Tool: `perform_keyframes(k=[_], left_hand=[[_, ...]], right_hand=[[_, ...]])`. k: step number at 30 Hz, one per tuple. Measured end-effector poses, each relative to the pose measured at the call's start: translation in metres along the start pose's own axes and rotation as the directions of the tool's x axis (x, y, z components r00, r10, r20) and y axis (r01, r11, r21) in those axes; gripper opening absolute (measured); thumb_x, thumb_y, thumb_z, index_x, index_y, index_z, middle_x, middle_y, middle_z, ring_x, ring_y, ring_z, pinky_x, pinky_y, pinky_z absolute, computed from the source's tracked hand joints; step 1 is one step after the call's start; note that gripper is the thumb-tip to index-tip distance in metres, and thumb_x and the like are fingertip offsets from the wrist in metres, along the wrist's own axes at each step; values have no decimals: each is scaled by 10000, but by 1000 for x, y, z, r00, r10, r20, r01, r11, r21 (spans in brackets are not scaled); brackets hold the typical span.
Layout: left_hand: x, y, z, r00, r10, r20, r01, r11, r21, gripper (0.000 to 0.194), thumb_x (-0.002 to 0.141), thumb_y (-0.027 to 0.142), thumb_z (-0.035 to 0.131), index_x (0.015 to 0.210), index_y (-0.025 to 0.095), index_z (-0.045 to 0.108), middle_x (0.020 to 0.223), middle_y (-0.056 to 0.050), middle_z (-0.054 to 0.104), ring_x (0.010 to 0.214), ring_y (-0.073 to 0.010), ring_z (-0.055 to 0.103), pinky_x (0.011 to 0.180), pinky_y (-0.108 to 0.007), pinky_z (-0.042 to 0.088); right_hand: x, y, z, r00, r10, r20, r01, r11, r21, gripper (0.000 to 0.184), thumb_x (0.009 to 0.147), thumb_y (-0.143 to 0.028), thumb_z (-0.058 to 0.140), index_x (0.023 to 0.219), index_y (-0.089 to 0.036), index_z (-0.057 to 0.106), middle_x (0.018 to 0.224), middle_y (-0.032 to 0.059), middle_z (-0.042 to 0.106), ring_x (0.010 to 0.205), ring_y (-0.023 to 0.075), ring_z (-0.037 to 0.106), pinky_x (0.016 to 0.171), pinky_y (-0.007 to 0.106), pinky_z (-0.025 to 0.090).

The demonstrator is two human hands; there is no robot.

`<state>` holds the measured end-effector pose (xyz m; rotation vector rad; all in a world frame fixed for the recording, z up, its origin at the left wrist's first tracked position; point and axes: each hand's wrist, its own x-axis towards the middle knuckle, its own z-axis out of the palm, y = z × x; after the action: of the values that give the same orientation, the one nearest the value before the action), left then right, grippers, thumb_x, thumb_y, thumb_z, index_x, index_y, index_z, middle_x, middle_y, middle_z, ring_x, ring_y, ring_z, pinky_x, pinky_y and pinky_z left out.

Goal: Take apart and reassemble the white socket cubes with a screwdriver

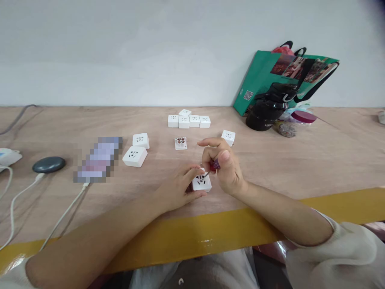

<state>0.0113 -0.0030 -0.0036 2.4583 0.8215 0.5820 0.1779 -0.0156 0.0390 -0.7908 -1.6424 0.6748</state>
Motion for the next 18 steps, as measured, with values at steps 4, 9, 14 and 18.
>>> perform_keyframes(k=[4, 9, 14, 18], left_hand=[[0, -1, 0, 1000, -28, 5, 28, 999, -30, 410, 830, 400, 583, 1180, 254, 427, 1284, -64, 462, 1129, -261, 528, 929, -427, 479], [-1, -1, 0, 1000, 15, -10, -15, 1000, -22, 433, 817, 366, 623, 1180, 254, 415, 1267, -77, 470, 1158, -255, 496, 950, -434, 458], [-1, 1, -2, 1000, 5, -11, -5, 1000, -14, 427, 819, 352, 630, 1170, 231, 420, 1261, -83, 474, 1137, -248, 506, 942, -430, 458], [-1, 4, -3, 1000, -23, 1, 23, 1000, 3, 346, 851, 316, 595, 1145, 219, 441, 1327, -91, 427, 1198, -256, 465, 952, -427, 449]], right_hand=[[3, -1, 3, 999, -12, -39, 11, 1000, -25, 413, 916, -542, 322, 1070, -244, 563, 642, -20, 429, 542, 121, 424, 508, 280, 388], [1, 4, 5, 980, -25, -196, 33, 999, 42, 266, 899, -482, 440, 1028, -253, 486, 672, -38, 438, 542, 100, 436, 499, 258, 410], [2, -1, 2, 970, -194, -145, 177, 976, -126, 147, 904, -353, 493, 833, -231, 537, 675, -24, 487, 600, 103, 483, 554, 268, 437], [4, -9, 1, 955, -290, -58, 268, 931, -248, 148, 900, -298, 506, 999, -253, 607, 682, -10, 523, 690, 129, 528, 640, 300, 492]])
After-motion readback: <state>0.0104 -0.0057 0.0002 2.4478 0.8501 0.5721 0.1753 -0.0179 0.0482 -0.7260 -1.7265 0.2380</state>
